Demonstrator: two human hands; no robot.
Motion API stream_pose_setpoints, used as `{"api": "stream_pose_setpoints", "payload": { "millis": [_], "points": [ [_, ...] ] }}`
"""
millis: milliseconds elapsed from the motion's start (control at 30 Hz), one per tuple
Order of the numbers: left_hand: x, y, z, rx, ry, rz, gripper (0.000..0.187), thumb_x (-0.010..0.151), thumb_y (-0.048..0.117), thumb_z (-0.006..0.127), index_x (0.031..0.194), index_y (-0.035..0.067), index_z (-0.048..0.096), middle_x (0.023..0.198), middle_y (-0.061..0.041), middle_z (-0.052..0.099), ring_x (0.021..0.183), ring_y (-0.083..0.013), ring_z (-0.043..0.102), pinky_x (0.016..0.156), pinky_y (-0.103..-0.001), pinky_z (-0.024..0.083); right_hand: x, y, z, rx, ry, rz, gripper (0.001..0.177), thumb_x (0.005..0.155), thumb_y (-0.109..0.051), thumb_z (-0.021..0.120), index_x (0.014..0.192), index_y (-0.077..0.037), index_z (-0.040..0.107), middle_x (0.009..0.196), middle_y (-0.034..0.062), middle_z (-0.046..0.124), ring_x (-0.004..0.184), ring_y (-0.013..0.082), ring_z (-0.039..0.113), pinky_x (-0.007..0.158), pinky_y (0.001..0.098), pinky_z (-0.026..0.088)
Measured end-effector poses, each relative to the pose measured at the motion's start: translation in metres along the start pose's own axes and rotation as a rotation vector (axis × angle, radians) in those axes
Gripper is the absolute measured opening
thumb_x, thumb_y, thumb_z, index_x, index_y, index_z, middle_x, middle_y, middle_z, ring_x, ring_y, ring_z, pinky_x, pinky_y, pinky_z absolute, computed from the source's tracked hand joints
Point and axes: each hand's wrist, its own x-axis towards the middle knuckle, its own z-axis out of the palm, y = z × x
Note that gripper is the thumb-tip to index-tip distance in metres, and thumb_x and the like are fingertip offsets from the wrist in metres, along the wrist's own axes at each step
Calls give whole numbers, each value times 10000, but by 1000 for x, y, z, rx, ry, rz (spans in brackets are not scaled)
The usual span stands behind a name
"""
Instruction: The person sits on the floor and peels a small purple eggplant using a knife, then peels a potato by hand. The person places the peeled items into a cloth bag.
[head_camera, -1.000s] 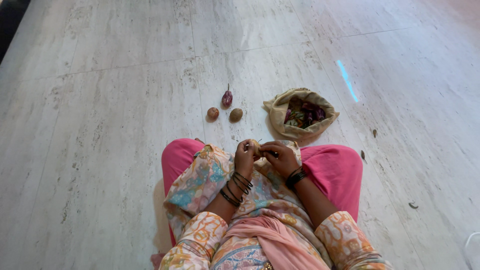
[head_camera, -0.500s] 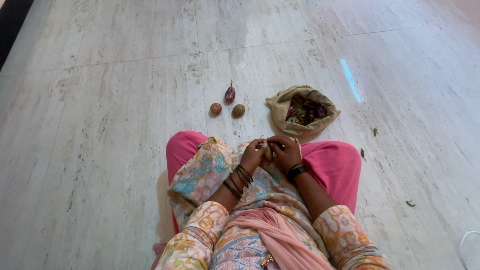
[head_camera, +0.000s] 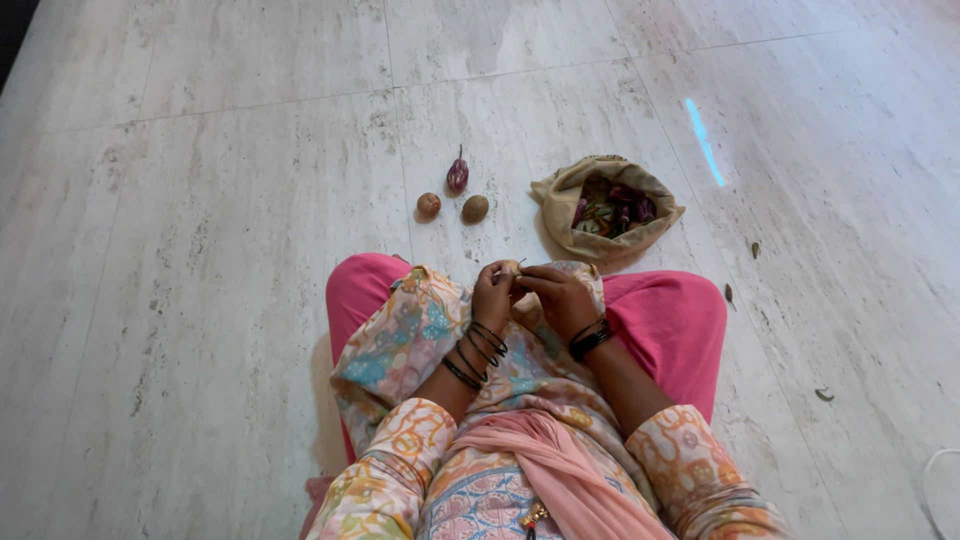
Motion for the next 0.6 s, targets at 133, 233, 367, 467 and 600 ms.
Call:
{"api": "stream_pose_setpoints", "payload": {
  "millis": [133, 233, 367, 467, 600],
  "points": [
    [2, 1, -1, 20, -120, -51, 345, 1036, 265, 568, 1265, 8, 588, 979, -86, 691, 797, -176, 702, 714, -323, 632, 2, -1, -4, 30, 6, 57, 279, 917, -7, 640, 1149, -103, 761, 1220, 71, 740, 1053, 266, 738, 882, 355, 599],
    [2, -1, 3, 48, -176, -46, 344, 1040, 279, 566, 1243, 6, 620, 987, -77, 696, 813, -158, 703, 715, -315, 635, 4, 0, -9, -13, -17, 130, 286, 920, -17, 640, 1160, -111, 763, 1227, 76, 740, 1053, 267, 734, 878, 350, 588],
    [-3, -2, 1, 174, -182, 82, 334, 1062, 257, 618, 1247, -17, 658, 1009, -81, 685, 870, -144, 671, 752, -296, 598, 7, 1, -10, 142, -34, 188, 335, 944, 11, 615, 1249, -97, 703, 1261, 100, 718, 1117, 277, 724, 935, 342, 572],
    [-5, 5, 3, 33, -63, 27, 338, 1029, 249, 602, 1229, -23, 615, 985, -51, 654, 850, -175, 699, 747, -329, 641, 11, 0, -9, 218, -83, 141, 449, 913, 59, 586, 1335, -83, 645, 1327, 138, 672, 1151, 315, 689, 943, 362, 549],
    [-6, 10, 3, -56, 16, 39, 337, 1038, 230, 565, 1269, -15, 574, 982, -58, 671, 863, -169, 705, 770, -316, 637, 11, -4, -6, 32, -97, 58, 500, 866, 74, 584, 1318, -121, 673, 1324, 117, 684, 1111, 317, 706, 910, 376, 576]
  ]
}}
